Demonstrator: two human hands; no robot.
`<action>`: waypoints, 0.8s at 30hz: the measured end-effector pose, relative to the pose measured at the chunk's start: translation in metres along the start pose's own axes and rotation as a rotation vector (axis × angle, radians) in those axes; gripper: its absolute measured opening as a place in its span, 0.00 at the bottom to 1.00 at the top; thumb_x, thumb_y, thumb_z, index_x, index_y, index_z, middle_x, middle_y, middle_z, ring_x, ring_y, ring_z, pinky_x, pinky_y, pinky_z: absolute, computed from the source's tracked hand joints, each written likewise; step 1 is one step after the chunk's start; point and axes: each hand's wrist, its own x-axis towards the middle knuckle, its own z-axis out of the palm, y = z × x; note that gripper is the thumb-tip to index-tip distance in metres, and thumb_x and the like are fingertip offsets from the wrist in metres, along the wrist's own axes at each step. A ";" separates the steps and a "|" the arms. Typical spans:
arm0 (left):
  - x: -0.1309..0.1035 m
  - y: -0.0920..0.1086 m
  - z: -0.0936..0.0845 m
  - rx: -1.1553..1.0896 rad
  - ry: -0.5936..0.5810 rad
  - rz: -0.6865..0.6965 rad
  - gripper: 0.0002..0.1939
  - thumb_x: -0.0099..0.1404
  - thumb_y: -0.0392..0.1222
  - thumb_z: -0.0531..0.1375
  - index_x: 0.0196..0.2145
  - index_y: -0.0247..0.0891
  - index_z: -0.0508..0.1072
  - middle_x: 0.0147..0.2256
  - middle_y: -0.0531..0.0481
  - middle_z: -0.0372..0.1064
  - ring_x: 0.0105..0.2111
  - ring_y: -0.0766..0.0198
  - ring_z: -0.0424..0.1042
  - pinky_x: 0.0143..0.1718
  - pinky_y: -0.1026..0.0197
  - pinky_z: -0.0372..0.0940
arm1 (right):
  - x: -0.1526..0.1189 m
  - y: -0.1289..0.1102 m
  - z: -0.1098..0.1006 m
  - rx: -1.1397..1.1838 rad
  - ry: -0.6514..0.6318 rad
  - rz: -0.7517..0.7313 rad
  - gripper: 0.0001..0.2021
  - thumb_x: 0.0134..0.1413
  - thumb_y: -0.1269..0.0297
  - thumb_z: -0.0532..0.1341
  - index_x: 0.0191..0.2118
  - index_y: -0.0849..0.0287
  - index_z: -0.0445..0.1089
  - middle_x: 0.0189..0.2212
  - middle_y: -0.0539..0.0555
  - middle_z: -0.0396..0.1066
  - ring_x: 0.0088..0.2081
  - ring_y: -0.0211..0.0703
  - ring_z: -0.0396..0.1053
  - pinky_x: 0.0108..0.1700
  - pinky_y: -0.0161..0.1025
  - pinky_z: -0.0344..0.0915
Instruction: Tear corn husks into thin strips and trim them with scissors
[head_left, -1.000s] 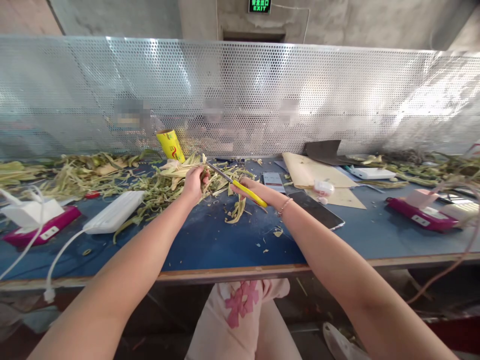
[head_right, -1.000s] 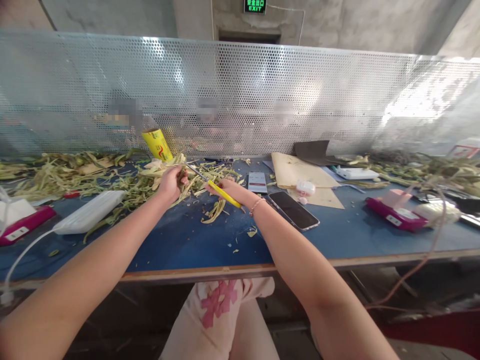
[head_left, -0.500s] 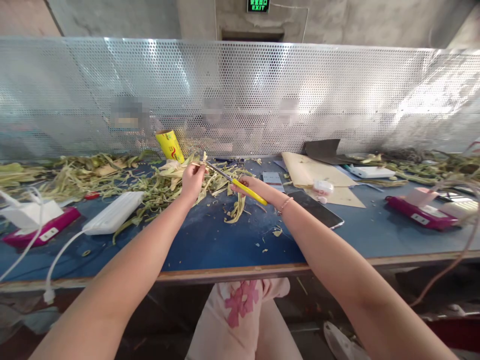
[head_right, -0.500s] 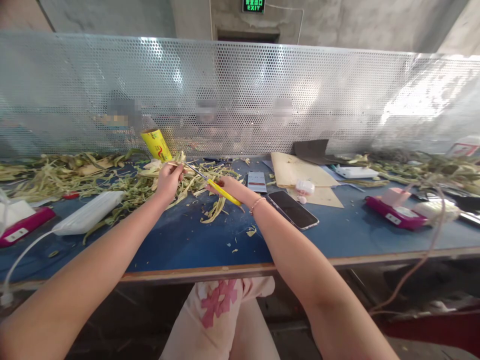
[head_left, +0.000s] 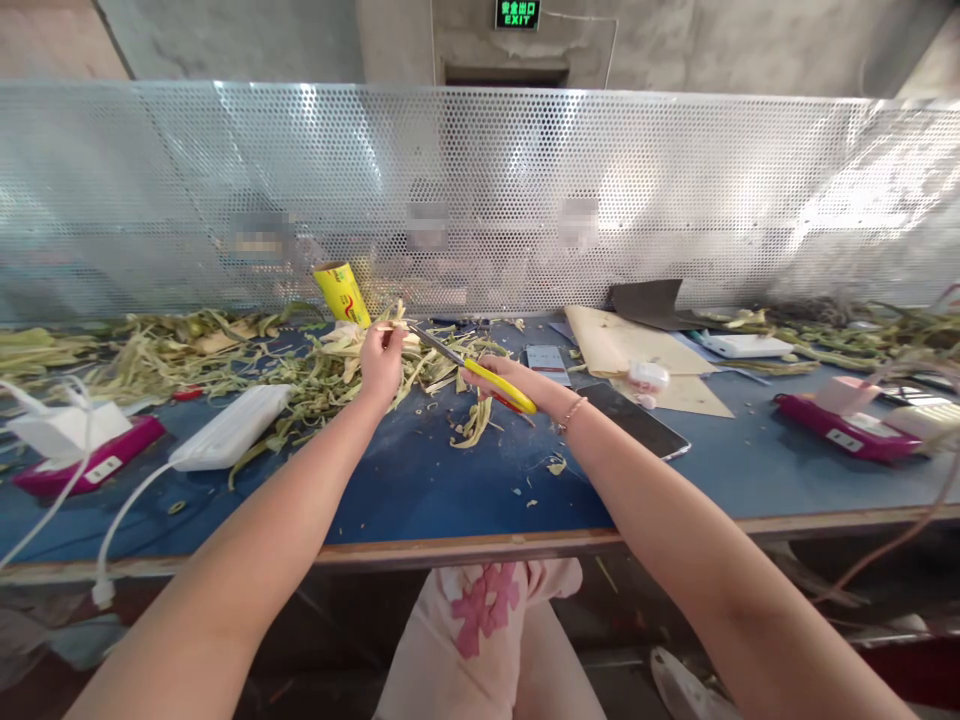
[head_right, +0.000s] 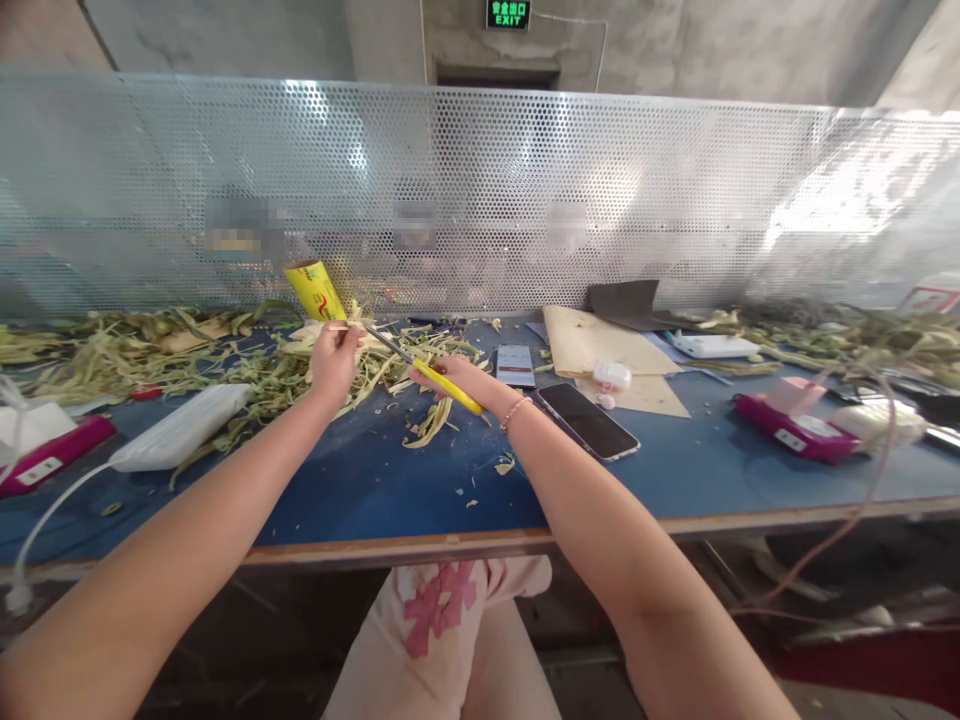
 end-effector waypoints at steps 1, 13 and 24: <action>0.000 0.000 0.000 0.017 -0.010 0.016 0.05 0.57 0.42 0.58 0.28 0.39 0.66 0.27 0.51 0.68 0.29 0.66 0.68 0.34 0.65 0.61 | 0.000 0.000 0.000 0.016 0.005 -0.006 0.14 0.50 0.56 0.60 0.24 0.59 0.57 0.21 0.48 0.61 0.28 0.35 0.66 0.30 0.30 0.62; 0.002 -0.010 0.002 0.148 -0.041 0.217 0.13 0.58 0.52 0.54 0.32 0.38 0.65 0.31 0.49 0.69 0.32 0.63 0.70 0.37 0.59 0.64 | 0.003 0.009 0.002 0.391 -0.120 -0.035 0.18 0.51 0.48 0.56 0.25 0.59 0.57 0.16 0.44 0.56 0.19 0.29 0.55 0.31 0.33 0.64; 0.001 -0.007 0.003 0.124 -0.051 0.230 0.14 0.60 0.52 0.53 0.35 0.38 0.66 0.32 0.48 0.69 0.32 0.65 0.70 0.37 0.60 0.64 | 0.005 0.010 0.002 0.570 -0.315 -0.012 0.21 0.54 0.43 0.49 0.25 0.58 0.54 0.15 0.45 0.55 0.19 0.31 0.57 0.24 0.31 0.60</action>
